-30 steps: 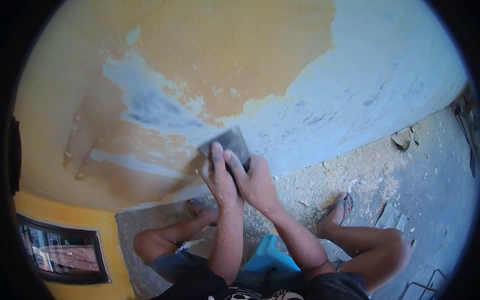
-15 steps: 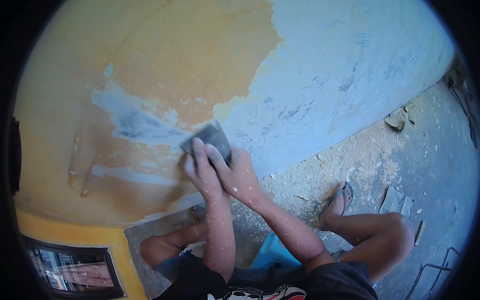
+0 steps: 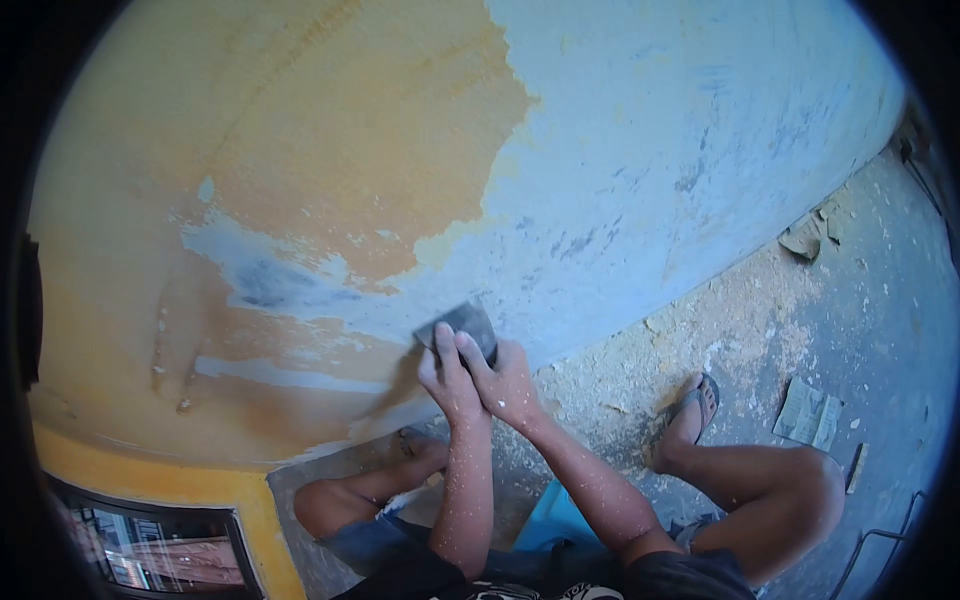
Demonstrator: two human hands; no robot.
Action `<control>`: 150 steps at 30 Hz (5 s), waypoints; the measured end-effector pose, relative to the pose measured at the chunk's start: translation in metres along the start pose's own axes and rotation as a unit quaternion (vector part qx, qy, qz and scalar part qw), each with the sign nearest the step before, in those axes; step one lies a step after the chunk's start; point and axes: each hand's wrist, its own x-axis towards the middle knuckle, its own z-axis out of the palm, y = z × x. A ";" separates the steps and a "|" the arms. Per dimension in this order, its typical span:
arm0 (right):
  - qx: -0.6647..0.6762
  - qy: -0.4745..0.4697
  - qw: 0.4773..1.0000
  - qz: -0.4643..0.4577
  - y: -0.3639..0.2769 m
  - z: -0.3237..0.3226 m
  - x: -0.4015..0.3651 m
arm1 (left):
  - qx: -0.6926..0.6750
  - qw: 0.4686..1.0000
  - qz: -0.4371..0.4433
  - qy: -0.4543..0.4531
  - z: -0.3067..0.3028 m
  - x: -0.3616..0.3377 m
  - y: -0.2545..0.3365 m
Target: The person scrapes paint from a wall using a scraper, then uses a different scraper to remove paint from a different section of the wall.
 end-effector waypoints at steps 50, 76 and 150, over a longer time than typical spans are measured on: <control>-0.498 -0.523 0.608 -0.330 -0.068 -0.066 -0.095 | -0.287 0.766 -0.495 -0.293 -0.045 -0.076 -0.095; 0.129 -0.178 0.911 -0.349 0.019 -0.099 0.016 | 0.330 0.842 0.421 -0.073 0.042 -0.030 -0.112; -0.452 -0.230 0.858 0.080 0.090 -0.093 0.003 | -0.460 0.821 -0.279 -0.190 -0.036 -0.033 -0.216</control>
